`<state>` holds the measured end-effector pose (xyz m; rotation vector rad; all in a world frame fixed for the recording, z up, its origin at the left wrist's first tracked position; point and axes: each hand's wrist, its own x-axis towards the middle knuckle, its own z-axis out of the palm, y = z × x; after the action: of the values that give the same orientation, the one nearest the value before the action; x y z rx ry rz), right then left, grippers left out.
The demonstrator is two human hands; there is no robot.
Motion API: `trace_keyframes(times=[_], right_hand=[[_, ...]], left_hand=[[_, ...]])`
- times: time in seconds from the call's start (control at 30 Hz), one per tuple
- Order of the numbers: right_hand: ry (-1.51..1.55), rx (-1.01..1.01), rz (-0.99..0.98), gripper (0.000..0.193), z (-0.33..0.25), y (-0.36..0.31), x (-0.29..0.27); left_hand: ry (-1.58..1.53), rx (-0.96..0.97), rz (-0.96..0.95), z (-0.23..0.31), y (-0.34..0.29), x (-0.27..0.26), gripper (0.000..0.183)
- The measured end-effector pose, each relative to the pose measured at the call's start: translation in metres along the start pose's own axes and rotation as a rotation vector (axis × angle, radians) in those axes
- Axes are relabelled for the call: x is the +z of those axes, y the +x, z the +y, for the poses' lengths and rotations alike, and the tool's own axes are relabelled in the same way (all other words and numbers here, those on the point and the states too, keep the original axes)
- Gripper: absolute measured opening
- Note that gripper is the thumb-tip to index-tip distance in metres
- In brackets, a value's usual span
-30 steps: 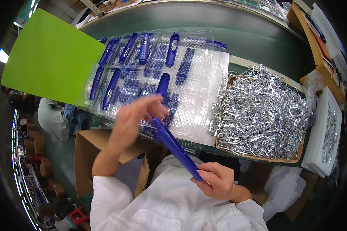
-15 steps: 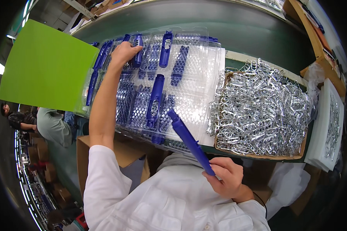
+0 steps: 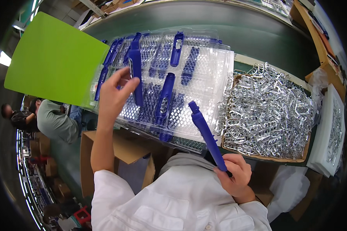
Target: The person assembles blue vegetable peelers by inserting metal blades into plastic handles. They pick up a handle, insert a blade from a tray, and place the finished peeler into a clear plastic packaging tray. The process is repeated multiple times throughout the clip.
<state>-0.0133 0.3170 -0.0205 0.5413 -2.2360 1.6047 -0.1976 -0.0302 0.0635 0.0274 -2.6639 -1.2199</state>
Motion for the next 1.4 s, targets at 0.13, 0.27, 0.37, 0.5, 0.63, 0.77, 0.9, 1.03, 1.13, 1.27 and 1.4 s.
trace_keyframes(times=[0.13,0.27,0.37,0.5,0.63,0.77,0.9,1.03,1.13,1.27,1.4], right_hand=[[0.008,0.015,-0.014,0.036,-0.003,-0.003,0.000],[0.012,0.002,-0.017,0.035,-0.006,-0.005,0.001],[0.015,-0.004,-0.011,0.035,-0.009,-0.006,0.001],[0.007,-0.006,0.002,0.036,-0.010,-0.009,-0.001],[0.001,0.000,0.013,0.036,-0.010,-0.011,-0.002],[0.005,0.031,0.024,0.033,-0.012,-0.011,0.000],[-0.015,0.058,0.035,0.030,-0.016,-0.008,0.003],[-0.025,0.078,0.050,0.030,-0.015,-0.006,0.003],[-0.041,0.069,0.053,0.031,-0.012,-0.007,-0.001],[-0.056,0.098,0.060,0.033,-0.009,-0.008,-0.006],[-0.055,0.102,0.069,0.034,-0.002,-0.009,-0.006]], left_hand=[[-0.067,-0.037,-0.019,0.014,-0.047,-0.006,0.046],[-0.099,-0.056,-0.024,0.015,-0.063,-0.008,0.043],[-0.123,-0.045,-0.018,0.017,-0.065,-0.006,0.043],[-0.140,-0.043,-0.020,0.016,-0.062,-0.003,0.044],[-0.095,-0.026,-0.050,0.012,-0.049,-0.001,0.046],[0.137,0.083,-0.036,0.002,0.003,0.007,0.045],[0.648,0.160,-0.122,-0.003,0.076,0.025,0.047],[0.963,0.215,-0.242,-0.026,0.132,0.068,0.048],[1.074,0.253,-0.245,-0.025,0.141,0.084,0.043],[0.958,0.460,0.022,-0.020,0.136,0.110,0.038],[0.771,0.399,-0.199,-0.001,0.140,0.144,0.039]])
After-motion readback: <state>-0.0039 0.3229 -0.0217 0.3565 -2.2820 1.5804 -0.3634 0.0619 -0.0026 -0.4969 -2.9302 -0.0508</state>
